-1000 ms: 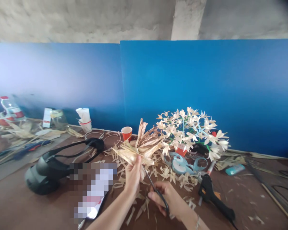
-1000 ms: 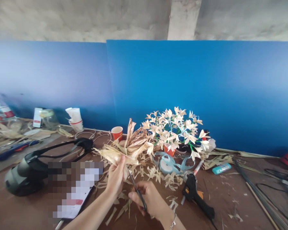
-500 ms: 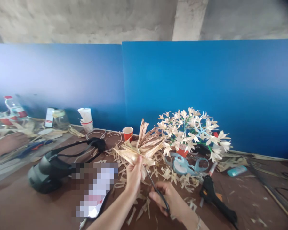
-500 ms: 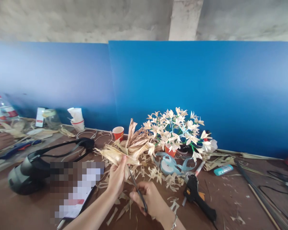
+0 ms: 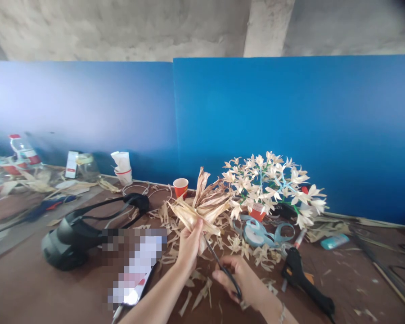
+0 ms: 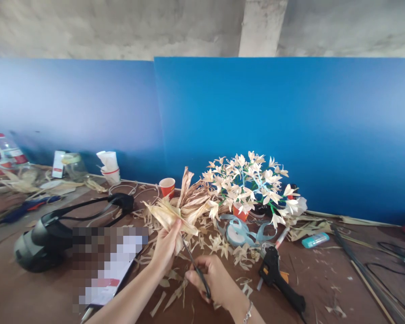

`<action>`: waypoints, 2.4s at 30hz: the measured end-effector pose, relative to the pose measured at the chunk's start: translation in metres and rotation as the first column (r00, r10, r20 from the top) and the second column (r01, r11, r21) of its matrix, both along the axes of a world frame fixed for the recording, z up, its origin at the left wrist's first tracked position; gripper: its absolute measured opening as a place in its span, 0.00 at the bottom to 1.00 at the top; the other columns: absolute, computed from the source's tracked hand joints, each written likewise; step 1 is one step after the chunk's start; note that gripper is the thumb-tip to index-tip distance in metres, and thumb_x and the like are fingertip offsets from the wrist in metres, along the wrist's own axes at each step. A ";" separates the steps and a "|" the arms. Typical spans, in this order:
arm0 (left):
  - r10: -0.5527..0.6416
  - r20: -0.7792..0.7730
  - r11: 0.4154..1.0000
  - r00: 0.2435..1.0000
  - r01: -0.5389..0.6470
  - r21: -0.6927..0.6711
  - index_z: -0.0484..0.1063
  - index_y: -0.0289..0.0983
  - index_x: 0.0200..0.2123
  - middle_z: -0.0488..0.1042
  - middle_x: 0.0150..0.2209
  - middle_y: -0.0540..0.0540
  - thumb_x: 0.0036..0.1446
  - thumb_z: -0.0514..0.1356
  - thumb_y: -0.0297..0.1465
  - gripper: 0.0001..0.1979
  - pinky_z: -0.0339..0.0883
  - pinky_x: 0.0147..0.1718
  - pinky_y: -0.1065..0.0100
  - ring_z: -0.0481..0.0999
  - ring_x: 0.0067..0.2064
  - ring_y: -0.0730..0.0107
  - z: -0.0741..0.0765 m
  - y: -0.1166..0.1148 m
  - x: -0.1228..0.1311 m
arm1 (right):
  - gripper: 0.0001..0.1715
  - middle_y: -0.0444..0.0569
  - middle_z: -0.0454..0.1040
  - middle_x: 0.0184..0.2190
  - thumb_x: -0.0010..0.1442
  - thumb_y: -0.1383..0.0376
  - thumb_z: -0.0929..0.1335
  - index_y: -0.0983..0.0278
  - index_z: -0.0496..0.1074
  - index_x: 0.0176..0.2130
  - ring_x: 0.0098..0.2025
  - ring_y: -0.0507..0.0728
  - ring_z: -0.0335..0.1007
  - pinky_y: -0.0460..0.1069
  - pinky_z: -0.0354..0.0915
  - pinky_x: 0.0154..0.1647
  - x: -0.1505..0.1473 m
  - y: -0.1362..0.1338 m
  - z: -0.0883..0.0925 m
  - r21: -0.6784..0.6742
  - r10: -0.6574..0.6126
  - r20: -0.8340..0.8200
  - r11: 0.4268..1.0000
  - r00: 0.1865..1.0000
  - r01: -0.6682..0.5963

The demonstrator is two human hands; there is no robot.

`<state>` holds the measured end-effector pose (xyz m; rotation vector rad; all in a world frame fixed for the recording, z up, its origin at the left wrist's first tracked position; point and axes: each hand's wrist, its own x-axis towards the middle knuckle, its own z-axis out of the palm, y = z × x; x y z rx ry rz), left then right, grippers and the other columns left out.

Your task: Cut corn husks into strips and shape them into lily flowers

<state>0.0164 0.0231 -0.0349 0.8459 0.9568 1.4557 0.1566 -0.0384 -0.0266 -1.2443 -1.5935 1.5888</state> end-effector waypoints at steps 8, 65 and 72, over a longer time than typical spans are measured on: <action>-0.010 -0.001 1.000 1.000 0.010 0.002 0.59 0.35 0.12 0.54 0.04 0.56 0.46 0.59 0.48 0.25 0.40 0.11 0.76 0.49 0.07 0.84 -0.001 -0.001 0.000 | 0.19 0.34 0.58 0.08 0.49 0.52 0.67 0.65 0.62 0.27 0.09 0.44 0.50 0.39 0.44 0.08 -0.001 0.001 -0.004 -0.013 -0.008 0.014 1.000 1.000 0.008; -0.043 0.088 0.998 0.995 0.039 0.056 0.72 0.33 0.27 0.71 0.21 0.51 0.40 0.67 0.39 0.16 0.57 0.18 0.78 0.66 0.20 0.81 0.000 0.013 -0.016 | 0.17 0.37 0.63 0.12 0.47 0.56 0.70 0.67 0.67 0.29 0.11 0.44 0.54 0.38 0.53 0.10 0.022 0.007 -0.006 -0.088 0.115 0.026 0.990 0.993 -0.112; -0.061 0.159 0.997 0.985 0.054 0.050 0.73 0.33 0.29 0.73 0.23 0.50 0.41 0.67 0.38 0.16 0.62 0.21 0.77 0.70 0.22 0.78 -0.001 0.011 -0.012 | 0.14 0.36 0.62 0.12 0.49 0.58 0.69 0.66 0.67 0.30 0.11 0.44 0.54 0.38 0.52 0.10 0.019 0.007 -0.013 -0.054 0.113 0.027 0.992 0.993 -0.112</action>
